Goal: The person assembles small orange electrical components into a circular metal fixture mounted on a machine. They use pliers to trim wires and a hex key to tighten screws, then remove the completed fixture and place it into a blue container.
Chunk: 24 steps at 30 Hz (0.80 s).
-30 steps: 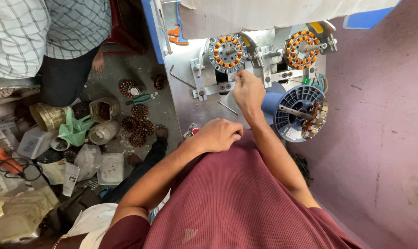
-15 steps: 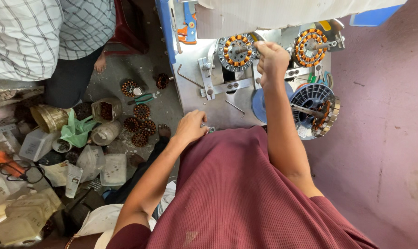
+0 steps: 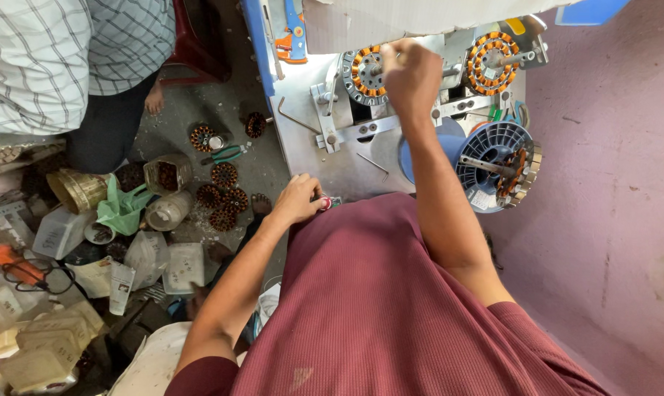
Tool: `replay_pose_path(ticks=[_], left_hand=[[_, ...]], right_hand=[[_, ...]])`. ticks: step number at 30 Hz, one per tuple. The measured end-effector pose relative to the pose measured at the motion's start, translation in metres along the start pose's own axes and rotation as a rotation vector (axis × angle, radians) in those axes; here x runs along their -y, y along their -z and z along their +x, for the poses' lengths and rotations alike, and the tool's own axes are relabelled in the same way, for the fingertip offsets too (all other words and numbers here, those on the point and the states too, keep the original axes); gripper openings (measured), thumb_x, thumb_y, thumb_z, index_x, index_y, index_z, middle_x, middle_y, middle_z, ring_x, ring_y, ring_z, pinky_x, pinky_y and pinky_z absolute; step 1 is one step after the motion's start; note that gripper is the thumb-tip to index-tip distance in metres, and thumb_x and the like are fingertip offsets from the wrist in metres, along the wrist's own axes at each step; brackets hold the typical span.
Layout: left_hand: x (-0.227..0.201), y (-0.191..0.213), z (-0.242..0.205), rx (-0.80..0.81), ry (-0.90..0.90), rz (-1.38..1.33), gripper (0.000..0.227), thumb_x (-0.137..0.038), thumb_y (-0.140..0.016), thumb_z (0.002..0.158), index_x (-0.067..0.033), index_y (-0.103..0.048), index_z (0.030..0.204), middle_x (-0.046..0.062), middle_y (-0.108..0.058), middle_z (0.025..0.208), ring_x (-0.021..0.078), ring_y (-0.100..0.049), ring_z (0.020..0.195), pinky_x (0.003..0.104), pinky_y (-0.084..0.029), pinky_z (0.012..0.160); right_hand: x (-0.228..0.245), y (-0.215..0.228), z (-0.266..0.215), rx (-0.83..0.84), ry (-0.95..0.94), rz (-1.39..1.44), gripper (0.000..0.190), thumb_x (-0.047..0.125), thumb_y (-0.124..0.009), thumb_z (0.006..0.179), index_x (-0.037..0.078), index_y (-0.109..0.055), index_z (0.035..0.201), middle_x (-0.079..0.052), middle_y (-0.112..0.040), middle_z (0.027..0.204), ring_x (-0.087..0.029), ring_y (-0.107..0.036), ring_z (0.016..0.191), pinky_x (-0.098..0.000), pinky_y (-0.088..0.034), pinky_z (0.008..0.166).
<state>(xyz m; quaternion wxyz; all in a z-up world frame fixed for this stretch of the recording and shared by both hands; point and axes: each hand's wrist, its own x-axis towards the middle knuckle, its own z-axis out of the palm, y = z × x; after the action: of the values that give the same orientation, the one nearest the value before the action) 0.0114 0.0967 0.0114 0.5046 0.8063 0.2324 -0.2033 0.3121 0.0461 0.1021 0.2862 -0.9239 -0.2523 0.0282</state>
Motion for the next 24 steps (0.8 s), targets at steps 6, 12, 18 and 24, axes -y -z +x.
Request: replay_pose_path(ticks=[6,12,18,24], left_hand=[[0.001,0.003,0.000,-0.022,-0.064,0.014,0.023,-0.027,-0.081,0.081,-0.0106,-0.068,0.091,0.007,-0.060,0.105,0.0273,-0.055,0.111,0.041,-0.048,0.093],[0.011,-0.003,0.001,0.008,-0.070,0.037,0.023,-0.028,-0.081,0.082,-0.0107,-0.069,0.091,0.007,-0.062,0.109,0.0280,-0.055,0.114,0.042,-0.049,0.096],[0.007,0.007,0.002,0.008,-0.069,0.035,0.024,-0.028,-0.080,0.082,-0.0109,-0.068,0.093,0.007,-0.062,0.107,0.0273,-0.056,0.113,0.042,-0.048,0.095],[0.007,0.001,0.007,0.067,-0.013,0.043,0.023,-0.029,-0.079,0.083,-0.0117,-0.069,0.095,0.006,-0.062,0.108,0.0262,-0.056,0.114,0.042,-0.048,0.096]], right_hand=[[-0.007,0.009,-0.050,-0.130,0.174,-0.110,0.009,0.012,-0.075,0.090,0.007,-0.076,0.084,-0.006,-0.066,0.064,-0.020,-0.061,0.056,-0.0366,-0.045,0.052],[0.000,-0.007,-0.012,-0.095,0.488,-0.222,0.013,0.011,-0.075,0.093,0.006,-0.073,0.080,-0.010,-0.063,0.065,-0.024,-0.062,0.055,-0.0362,-0.046,0.050],[0.003,0.010,-0.032,-0.113,0.171,-0.121,0.008,0.010,-0.074,0.090,0.009,-0.078,0.084,-0.007,-0.066,0.062,-0.020,-0.062,0.050,-0.0341,-0.045,0.049],[0.021,-0.001,-0.024,-0.045,0.227,-0.180,0.027,0.016,-0.079,0.098,0.005,-0.072,0.075,-0.008,-0.055,0.057,-0.019,-0.052,0.048,-0.0364,-0.038,0.048]])
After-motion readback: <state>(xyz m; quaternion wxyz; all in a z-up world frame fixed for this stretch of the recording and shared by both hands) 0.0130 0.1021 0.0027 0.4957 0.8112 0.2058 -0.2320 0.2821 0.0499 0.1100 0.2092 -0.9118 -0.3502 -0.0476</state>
